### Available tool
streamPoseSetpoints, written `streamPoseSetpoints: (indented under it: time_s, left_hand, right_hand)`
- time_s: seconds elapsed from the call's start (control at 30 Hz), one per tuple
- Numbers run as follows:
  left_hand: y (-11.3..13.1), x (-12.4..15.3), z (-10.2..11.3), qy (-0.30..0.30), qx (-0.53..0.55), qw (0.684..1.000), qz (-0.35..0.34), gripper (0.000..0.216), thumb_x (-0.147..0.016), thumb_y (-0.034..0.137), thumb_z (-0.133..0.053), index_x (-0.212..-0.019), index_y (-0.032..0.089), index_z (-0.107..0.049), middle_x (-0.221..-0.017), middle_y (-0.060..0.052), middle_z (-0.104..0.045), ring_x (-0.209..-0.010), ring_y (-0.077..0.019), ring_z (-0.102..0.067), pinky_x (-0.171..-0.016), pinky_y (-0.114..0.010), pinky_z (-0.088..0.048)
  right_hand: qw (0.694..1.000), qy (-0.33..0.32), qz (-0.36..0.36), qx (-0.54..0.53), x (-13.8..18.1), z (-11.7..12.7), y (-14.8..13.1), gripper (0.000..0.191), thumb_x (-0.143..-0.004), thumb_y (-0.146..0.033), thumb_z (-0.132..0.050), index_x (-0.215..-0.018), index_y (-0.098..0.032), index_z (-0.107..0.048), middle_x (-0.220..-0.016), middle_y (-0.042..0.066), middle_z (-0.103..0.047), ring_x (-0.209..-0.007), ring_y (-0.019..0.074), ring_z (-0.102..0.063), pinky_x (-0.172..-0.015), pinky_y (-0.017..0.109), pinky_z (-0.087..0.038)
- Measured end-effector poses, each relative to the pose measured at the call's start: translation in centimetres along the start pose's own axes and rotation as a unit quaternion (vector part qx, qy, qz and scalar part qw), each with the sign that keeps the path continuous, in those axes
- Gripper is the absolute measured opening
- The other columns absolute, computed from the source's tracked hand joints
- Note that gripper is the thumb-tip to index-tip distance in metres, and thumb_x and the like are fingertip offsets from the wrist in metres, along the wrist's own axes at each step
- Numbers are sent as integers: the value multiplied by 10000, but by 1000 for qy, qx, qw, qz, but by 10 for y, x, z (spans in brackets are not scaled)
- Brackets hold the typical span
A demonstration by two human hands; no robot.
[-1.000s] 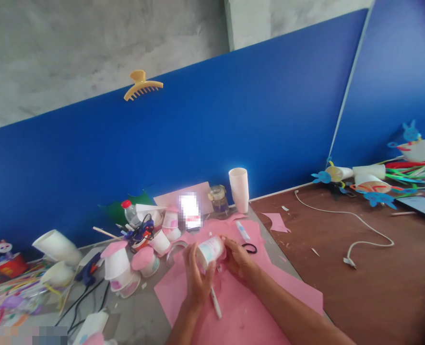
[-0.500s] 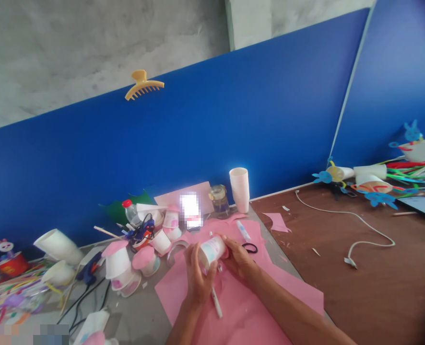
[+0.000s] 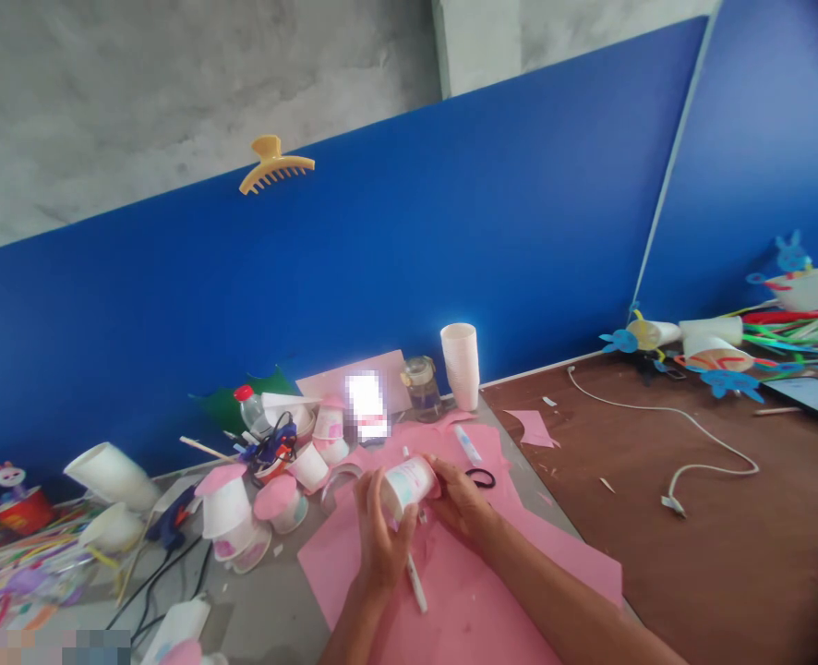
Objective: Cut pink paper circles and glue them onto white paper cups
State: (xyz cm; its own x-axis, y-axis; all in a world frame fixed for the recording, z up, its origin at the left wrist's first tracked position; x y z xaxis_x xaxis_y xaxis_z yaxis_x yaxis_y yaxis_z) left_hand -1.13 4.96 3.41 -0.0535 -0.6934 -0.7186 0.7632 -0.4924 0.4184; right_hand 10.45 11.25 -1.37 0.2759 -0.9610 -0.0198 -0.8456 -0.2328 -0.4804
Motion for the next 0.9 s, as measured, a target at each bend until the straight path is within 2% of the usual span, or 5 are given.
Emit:
streamPoseSetpoints:
  time_s: [0.17,0.47,0.7,0.9]
  left_hand:
    - [3,0,2,4,-5,1000,-9,553,-853,310,-537,-1343,164,-324,-1254,-173,-436,-1201,-308,-428,-954,-509,-429]
    - [2,1,0,2,-4,1000,-6,563,-849,314,-542,-1347,170,-321,-1265,-170,-422,-1211,-308,-421,-957,-509,-430]
    - [2,2,-1,-3,-4,1000,-16,584,-849,314,-542,-1366,192,-302,-1260,-161,-420,-1196,-324,-437,-945,-527,-440]
    - [4,2,-1,5,-22,999,-27,574,-844,331,-546,-1346,150,-335,-1230,-172,-449,-1167,-319,-468,-926,-491,-459]
  right_hand:
    - [999,22,-21,-45,-3,4,1,142,-765,-246,-669,-853,-135,-673,-738,14,-674,-698,151,-613,-647,246,-472]
    - [995,35,-46,-82,-7,10,7,142,-772,-221,-655,-871,-123,-682,-782,43,-701,-758,182,-642,-697,277,-487]
    - [997,39,-45,-52,-3,5,4,157,-766,-246,-664,-873,-135,-691,-800,36,-694,-717,159,-617,-649,250,-472]
    - [999,25,-42,-23,1,-6,3,148,-777,-279,-645,-822,-143,-678,-692,5,-643,-603,128,-551,-585,234,-436]
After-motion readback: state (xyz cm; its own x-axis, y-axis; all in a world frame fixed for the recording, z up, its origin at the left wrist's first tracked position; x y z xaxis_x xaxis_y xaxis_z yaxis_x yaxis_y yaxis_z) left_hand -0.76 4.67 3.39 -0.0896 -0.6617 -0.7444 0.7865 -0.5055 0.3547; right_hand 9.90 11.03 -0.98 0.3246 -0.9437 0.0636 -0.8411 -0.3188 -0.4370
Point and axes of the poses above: each hand's wrist, its own x-axis away from the middle knuckle, its own z-axis out of the back of the hand, y = z × x, the point moved 7 cm from there along -x, towards the middle knuckle
